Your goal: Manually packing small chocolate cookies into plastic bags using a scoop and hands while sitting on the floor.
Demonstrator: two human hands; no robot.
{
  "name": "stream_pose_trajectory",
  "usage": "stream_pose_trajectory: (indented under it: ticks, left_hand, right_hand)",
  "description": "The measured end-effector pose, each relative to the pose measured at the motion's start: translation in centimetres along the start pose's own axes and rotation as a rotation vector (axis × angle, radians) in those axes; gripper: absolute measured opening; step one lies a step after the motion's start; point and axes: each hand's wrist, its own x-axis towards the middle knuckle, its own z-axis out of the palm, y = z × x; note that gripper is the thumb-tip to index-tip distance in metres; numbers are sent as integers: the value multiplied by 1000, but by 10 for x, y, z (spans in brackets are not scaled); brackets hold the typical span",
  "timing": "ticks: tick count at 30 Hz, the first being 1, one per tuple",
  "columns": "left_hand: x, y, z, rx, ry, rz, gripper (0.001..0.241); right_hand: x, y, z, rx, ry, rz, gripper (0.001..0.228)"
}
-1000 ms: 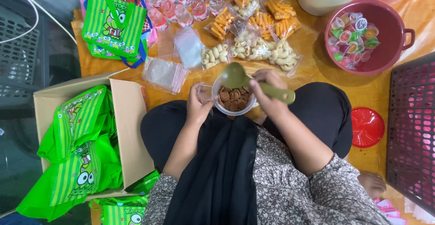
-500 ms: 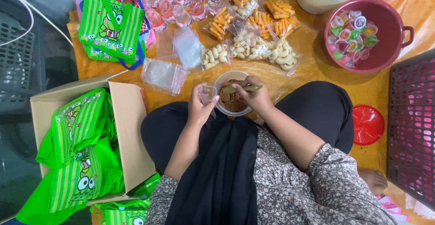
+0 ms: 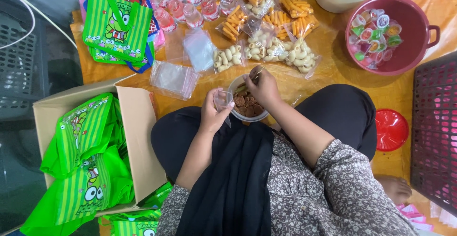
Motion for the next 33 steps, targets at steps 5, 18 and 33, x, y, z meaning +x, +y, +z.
stream_pose_trajectory:
  ticks: [5, 18, 33]
  left_hand:
    - [3, -10, -6, -102, 31, -80, 64]
    - [10, -20, -7, -88, 55, -182, 66]
    - [12, -27, -4, -159, 43, -127, 72]
  right_hand:
    - [-14, -10, -24, -26, -102, -210, 17]
    - [-24, 6, -19, -75, -290, -276, 22]
    - [-17, 14, -20, 58, -257, 22, 20]
